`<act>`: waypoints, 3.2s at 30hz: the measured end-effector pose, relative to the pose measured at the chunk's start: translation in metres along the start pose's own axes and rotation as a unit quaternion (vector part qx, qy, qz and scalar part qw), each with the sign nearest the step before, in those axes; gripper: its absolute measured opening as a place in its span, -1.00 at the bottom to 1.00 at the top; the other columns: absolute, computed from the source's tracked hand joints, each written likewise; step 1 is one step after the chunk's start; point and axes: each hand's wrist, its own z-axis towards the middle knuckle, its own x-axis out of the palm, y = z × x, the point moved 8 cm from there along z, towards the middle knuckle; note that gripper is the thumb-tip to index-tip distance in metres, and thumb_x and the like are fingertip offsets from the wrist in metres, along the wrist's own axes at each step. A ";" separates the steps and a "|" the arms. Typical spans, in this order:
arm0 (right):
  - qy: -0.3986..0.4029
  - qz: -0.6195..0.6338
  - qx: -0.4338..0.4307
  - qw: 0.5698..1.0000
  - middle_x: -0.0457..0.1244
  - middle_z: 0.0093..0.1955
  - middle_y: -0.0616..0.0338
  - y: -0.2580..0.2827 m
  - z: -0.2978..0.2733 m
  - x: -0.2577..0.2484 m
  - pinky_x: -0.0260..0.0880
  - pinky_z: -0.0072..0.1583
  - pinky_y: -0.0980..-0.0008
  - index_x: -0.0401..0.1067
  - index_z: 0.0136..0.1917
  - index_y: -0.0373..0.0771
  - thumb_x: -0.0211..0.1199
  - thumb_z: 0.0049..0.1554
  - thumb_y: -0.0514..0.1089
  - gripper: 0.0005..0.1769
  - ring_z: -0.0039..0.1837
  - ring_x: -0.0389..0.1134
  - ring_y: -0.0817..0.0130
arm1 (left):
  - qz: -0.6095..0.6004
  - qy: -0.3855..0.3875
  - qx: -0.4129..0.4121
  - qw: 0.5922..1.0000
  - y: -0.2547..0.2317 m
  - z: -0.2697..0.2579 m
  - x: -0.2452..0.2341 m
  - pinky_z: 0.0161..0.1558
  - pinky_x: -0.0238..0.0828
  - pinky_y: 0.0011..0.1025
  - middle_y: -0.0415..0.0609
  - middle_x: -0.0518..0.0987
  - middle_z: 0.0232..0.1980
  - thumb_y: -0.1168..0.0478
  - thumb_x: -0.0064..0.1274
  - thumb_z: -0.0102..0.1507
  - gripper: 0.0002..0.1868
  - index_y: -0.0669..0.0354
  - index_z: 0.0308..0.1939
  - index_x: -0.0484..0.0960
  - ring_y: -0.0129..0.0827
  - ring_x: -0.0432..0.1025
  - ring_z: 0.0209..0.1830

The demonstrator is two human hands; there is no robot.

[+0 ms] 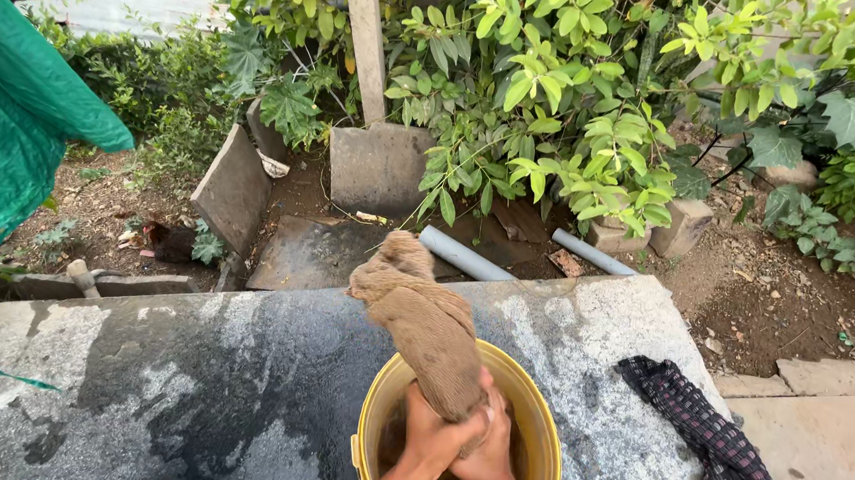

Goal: The person washes a cloth by hand in a yellow bucket of water, scrubbing and wringing it multiple times before carrying the damp cloth across a yard.

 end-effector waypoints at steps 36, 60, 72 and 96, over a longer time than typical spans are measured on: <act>0.240 0.524 0.035 0.816 0.35 -0.04 0.06 0.063 0.090 -0.016 0.39 0.28 0.05 0.39 0.04 -0.26 0.54 -0.23 -0.22 -0.43 0.07 0.39 0.16 | 0.024 0.448 -0.136 0.883 0.142 0.061 -0.045 0.56 -0.11 -0.32 0.22 0.22 0.52 -0.16 0.46 -0.14 0.46 0.47 0.64 0.04 -0.10 0.09 0.57; 0.019 -0.124 0.349 0.929 0.45 -0.12 -0.07 -0.115 0.082 -0.023 0.46 0.06 0.27 0.58 -0.13 -0.44 0.57 -0.25 -0.20 -0.58 -0.09 0.49 0.14 | 0.556 0.040 -0.253 0.791 0.134 0.027 -0.028 0.11 0.52 -0.17 0.28 0.62 0.05 -0.24 0.44 -0.15 0.34 0.42 0.41 -0.01 0.05 0.57 0.06; -0.036 0.160 0.360 0.918 0.44 -0.09 -0.20 -0.041 0.029 -0.057 0.53 -0.10 0.19 0.50 0.06 -0.58 0.50 -0.13 -0.13 -0.43 -0.17 0.47 0.12 | 0.512 0.187 -0.106 0.831 0.086 0.012 -0.017 0.20 0.40 -0.09 0.43 0.52 0.11 -0.36 0.52 -0.23 0.33 0.52 0.31 0.31 0.12 0.49 0.12; 0.344 -0.442 0.046 0.827 0.37 0.03 0.02 0.071 -0.013 -0.096 0.32 0.30 0.11 0.39 0.31 -0.19 0.54 -0.28 0.11 -0.09 0.13 0.41 0.04 | 0.558 0.358 0.247 0.706 0.044 -0.034 0.033 0.04 0.17 -0.19 0.00 0.59 -0.34 0.09 0.31 -0.27 -0.35 0.08 -0.07 0.66 -0.09 0.50 -0.23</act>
